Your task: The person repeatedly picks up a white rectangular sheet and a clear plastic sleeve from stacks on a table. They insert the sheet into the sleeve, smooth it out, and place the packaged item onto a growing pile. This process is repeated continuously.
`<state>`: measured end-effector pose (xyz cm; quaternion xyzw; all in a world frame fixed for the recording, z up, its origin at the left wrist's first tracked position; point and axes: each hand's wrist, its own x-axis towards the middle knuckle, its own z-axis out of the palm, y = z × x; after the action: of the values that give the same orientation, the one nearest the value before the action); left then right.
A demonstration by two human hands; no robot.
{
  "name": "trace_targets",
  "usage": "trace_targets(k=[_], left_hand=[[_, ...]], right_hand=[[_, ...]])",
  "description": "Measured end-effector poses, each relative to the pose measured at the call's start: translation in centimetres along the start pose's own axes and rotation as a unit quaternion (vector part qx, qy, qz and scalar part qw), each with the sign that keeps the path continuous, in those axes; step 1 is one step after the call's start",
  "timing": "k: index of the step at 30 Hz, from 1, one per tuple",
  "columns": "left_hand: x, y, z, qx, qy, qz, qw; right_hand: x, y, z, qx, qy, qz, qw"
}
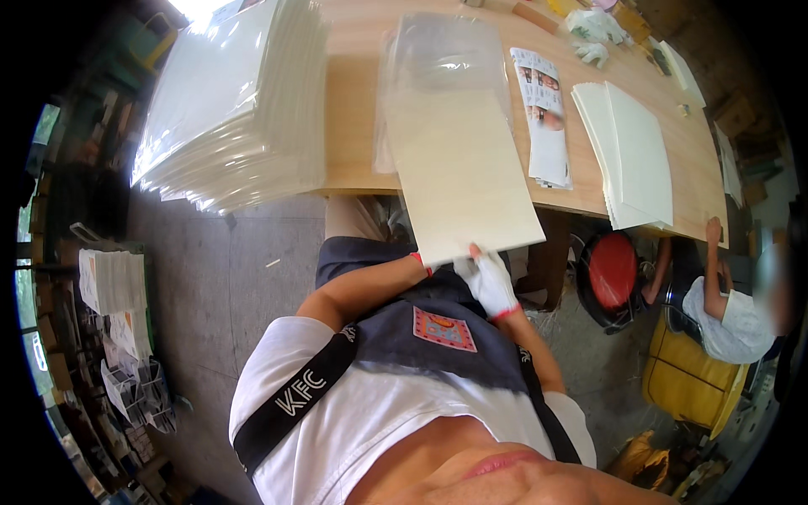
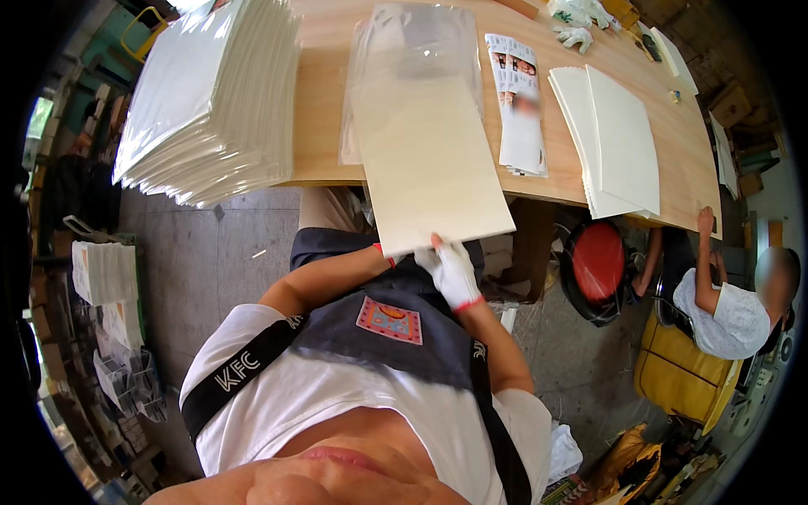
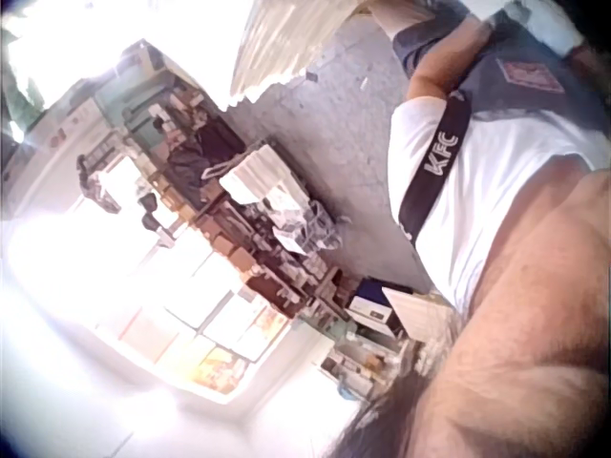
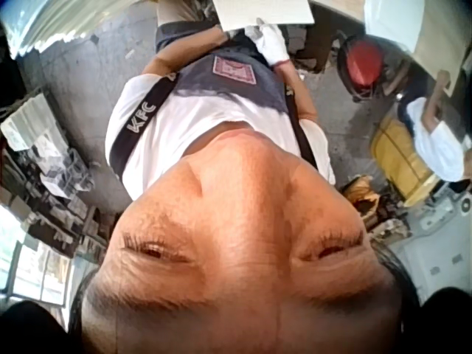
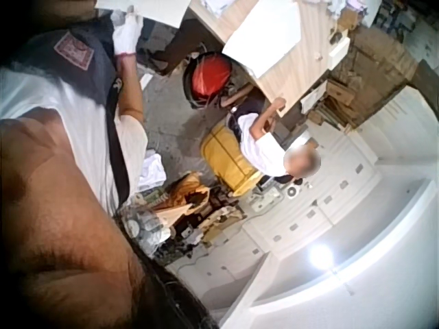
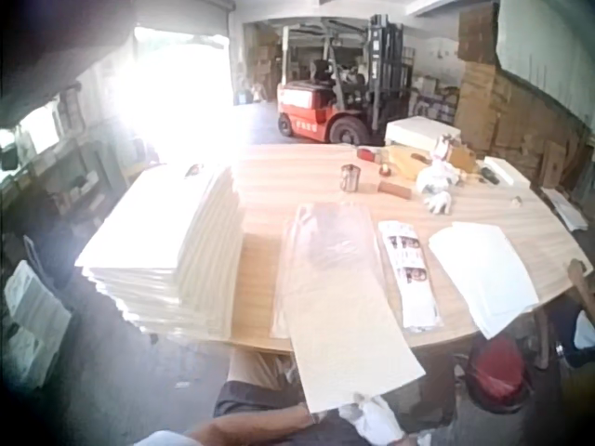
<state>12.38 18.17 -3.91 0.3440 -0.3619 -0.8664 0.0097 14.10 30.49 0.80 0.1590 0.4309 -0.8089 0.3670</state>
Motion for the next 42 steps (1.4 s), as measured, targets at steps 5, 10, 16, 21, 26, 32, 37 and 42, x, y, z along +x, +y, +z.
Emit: trace_targets(k=[5, 10, 16, 21, 26, 32, 37, 42], left_hand=[[0.3, -0.9, -2.4, 0.019, 0.015, 0.023, 0.999], [-2.5, 4.9, -4.0, 0.036, -0.111, -0.081, 0.99], [-2.9, 7.7, -11.0, 0.126, -0.008, 0.047, 0.991], [-2.5, 8.2, -12.6, 0.159, -0.019, 0.054, 0.986], [-2.8, 9.5, -12.1, 0.253, -0.057, 0.103, 0.96], [-2.1, 8.9, -13.8, 0.18, -0.017, 0.067, 0.981], [-2.6, 9.6, -13.6, 0.215, -0.022, 0.039, 0.976], [-2.8, 9.9, -13.3, 0.218, -0.019, 0.063, 0.974]], right_hand=[[11.2, 0.0, 2.3, 0.225, -0.042, 0.007, 0.973], [9.4, -1.7, 2.3, -0.11, -0.133, 0.014, 0.985], [5.9, -1.3, 7.5, -0.62, -0.137, -0.226, 0.739], [7.5, 1.0, 9.7, -0.81, -0.133, -0.367, 0.437], [8.0, 0.5, 10.6, -0.816, -0.167, -0.319, 0.452], [4.5, -5.9, 3.6, -0.292, -0.072, -0.166, 0.939], [4.3, -10.1, -2.0, -0.4, 0.019, -0.21, 0.892], [4.4, -4.1, 7.8, -0.566, -0.143, -0.172, 0.793]])
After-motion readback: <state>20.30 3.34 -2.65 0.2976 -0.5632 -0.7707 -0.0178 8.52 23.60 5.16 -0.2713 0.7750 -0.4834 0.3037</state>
